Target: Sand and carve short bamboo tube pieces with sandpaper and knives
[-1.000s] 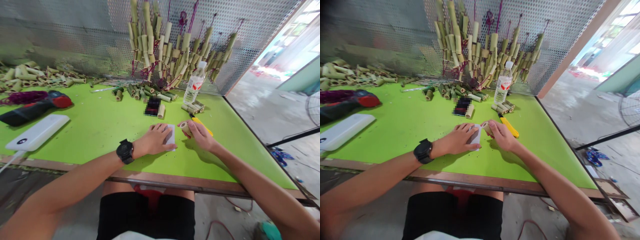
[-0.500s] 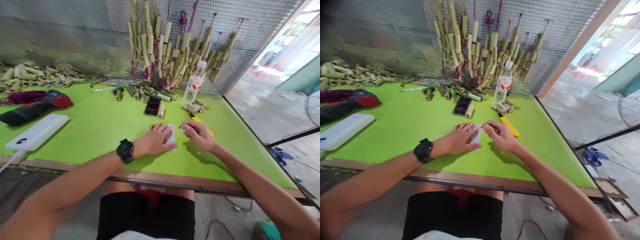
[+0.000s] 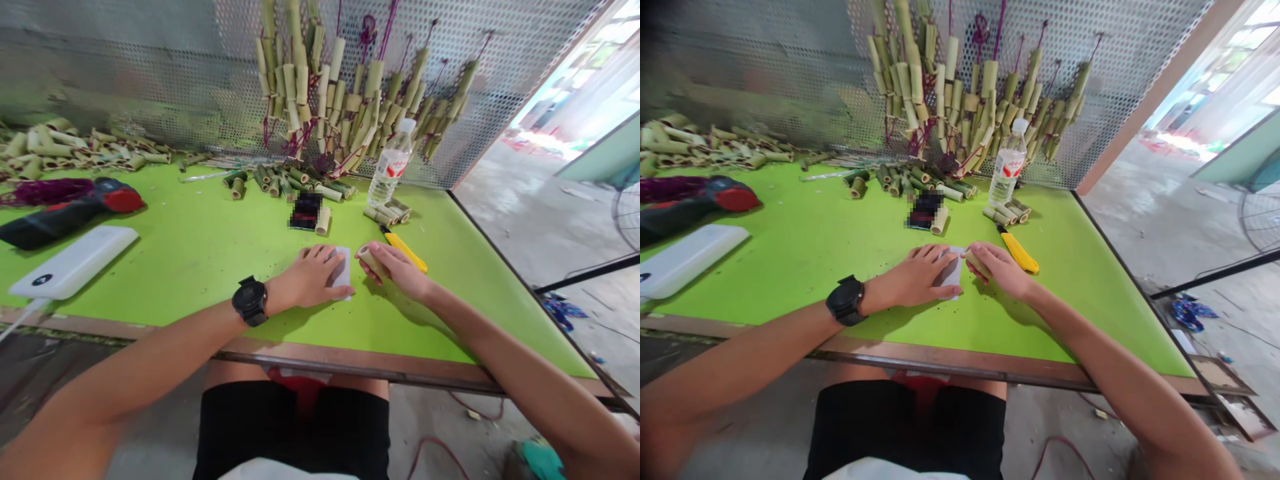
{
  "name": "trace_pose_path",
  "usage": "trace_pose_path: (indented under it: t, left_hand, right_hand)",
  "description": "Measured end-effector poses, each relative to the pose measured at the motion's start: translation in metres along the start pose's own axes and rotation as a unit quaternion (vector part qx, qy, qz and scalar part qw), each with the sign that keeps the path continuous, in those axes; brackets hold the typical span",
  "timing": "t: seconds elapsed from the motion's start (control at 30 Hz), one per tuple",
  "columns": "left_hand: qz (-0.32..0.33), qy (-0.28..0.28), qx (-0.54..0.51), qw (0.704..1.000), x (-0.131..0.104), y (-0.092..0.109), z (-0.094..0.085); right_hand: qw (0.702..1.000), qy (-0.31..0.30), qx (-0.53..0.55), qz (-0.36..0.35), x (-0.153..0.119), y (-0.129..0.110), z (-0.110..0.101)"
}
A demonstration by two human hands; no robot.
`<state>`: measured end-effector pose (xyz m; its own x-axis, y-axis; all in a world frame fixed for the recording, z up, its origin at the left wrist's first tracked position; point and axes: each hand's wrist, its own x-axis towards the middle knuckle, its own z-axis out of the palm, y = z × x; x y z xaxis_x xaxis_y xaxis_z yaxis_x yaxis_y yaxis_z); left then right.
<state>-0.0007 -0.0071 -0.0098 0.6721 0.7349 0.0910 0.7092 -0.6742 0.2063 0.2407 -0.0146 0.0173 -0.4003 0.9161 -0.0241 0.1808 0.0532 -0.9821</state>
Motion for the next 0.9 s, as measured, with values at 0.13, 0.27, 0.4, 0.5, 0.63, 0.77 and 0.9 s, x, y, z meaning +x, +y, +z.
trace_pose_path:
  t: [0.13, 0.27, 0.4, 0.5, 0.63, 0.77, 0.9]
  left_hand:
    - [0.001, 0.011, -0.005, 1.000, 0.000, 0.002, -0.002]
    - [0.017, 0.053, -0.037, 0.998, 0.003, 0.006, -0.005]
    - [0.057, 0.141, -0.093, 0.984, 0.010, 0.007, -0.009]
    - [0.098, 0.198, -0.131, 0.967, 0.013, 0.005, -0.012]
    - [0.133, 0.226, -0.165, 0.951, 0.014, 0.004, -0.010]
    - [0.151, 0.226, -0.185, 0.944, 0.015, 0.005, -0.003]
    - [0.154, 0.226, -0.198, 0.941, 0.017, 0.004, 0.003]
  right_hand:
    - [0.999, -0.012, -0.038, -0.001, 0.002, 0.001, 0.002]
    - [0.999, -0.014, -0.017, 0.026, 0.003, 0.008, 0.002]
    - [0.999, 0.005, 0.026, 0.039, 0.002, 0.013, 0.002]
    - [0.997, 0.004, 0.058, 0.054, 0.002, 0.014, 0.003]
    - [0.993, 0.004, 0.095, 0.076, 0.002, 0.010, 0.006]
    - [0.993, -0.005, 0.096, 0.074, 0.000, 0.005, 0.009]
    - [0.994, -0.018, 0.081, 0.071, -0.003, 0.003, 0.012]
